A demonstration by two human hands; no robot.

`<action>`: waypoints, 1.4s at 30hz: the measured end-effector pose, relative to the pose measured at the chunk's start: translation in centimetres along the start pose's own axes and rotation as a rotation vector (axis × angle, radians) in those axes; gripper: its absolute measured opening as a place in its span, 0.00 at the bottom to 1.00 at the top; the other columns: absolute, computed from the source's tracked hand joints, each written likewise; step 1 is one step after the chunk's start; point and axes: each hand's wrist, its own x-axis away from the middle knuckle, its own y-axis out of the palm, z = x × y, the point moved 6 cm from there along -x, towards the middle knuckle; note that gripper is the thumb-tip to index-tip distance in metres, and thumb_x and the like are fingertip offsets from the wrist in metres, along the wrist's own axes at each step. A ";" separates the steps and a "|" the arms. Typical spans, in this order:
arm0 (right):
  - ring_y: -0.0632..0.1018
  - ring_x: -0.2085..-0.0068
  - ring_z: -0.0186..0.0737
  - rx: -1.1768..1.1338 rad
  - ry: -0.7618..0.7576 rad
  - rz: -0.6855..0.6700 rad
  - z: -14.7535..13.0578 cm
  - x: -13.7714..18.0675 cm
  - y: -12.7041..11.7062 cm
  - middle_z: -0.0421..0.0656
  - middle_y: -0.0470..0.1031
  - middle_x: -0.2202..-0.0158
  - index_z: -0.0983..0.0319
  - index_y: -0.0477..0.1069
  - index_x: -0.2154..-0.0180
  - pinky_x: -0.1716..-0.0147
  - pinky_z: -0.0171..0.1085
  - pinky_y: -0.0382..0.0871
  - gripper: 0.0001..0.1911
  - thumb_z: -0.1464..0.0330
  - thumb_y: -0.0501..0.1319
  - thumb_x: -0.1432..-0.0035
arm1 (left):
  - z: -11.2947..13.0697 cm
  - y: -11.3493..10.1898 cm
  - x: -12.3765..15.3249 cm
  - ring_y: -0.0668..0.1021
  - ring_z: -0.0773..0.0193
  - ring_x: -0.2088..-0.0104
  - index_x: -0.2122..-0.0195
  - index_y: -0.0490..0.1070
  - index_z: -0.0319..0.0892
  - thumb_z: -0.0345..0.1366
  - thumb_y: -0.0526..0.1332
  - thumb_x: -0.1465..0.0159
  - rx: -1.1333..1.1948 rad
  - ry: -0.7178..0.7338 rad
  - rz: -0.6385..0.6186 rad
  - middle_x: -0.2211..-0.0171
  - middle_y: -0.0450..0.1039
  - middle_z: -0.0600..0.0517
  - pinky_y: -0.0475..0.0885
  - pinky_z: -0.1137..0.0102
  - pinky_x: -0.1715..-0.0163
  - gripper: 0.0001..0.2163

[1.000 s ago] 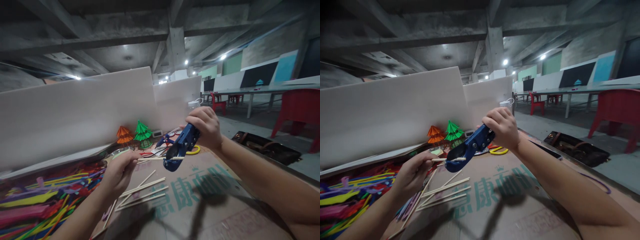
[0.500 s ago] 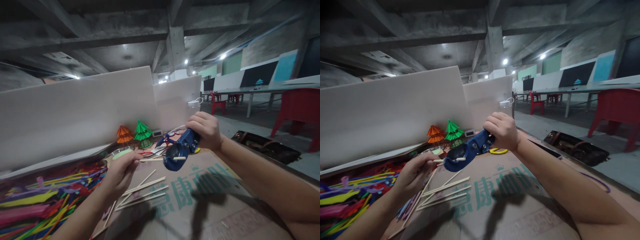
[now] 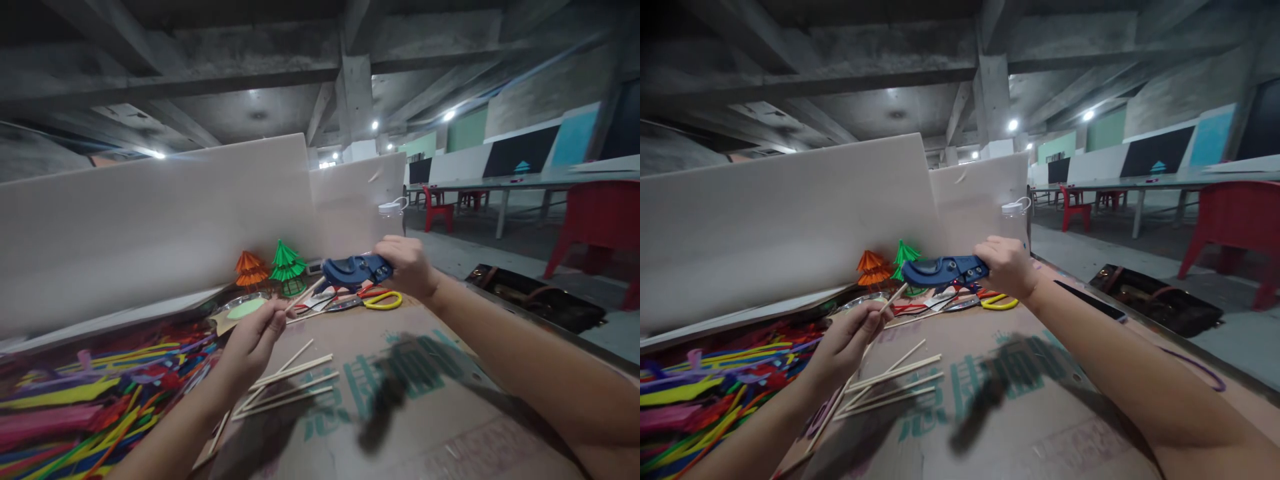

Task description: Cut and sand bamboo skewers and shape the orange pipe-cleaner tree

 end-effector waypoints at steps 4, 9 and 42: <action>0.70 0.73 0.41 -0.060 0.116 0.071 1.4 -0.1 -0.4 0.41 0.72 0.75 0.59 0.68 0.70 0.73 0.38 0.61 0.03 0.71 0.61 0.46 | -1.2 0.2 -0.4 0.66 0.66 0.74 0.60 0.70 0.41 0.50 0.50 0.27 0.078 -0.049 0.008 0.74 0.62 0.56 0.59 0.73 0.74 0.18; 0.76 0.64 0.46 -0.091 0.232 0.155 2.6 0.1 -0.7 0.43 0.76 0.67 0.58 0.69 0.61 0.63 0.41 0.69 0.13 0.73 0.64 0.51 | -1.0 0.1 -0.5 0.66 0.67 0.75 0.58 0.68 0.42 0.48 0.48 0.26 0.107 -0.037 0.008 0.75 0.61 0.57 0.62 0.72 0.72 0.16; 0.74 0.60 0.54 0.098 0.134 -0.214 2.2 1.2 3.6 0.50 0.77 0.62 0.60 0.70 0.57 0.60 0.48 0.66 0.17 0.68 0.63 0.51 | -11.6 1.9 0.0 0.76 0.57 0.64 0.65 0.77 0.40 0.27 0.56 0.37 -0.706 -0.206 -0.283 0.64 0.73 0.44 0.70 0.67 0.59 0.10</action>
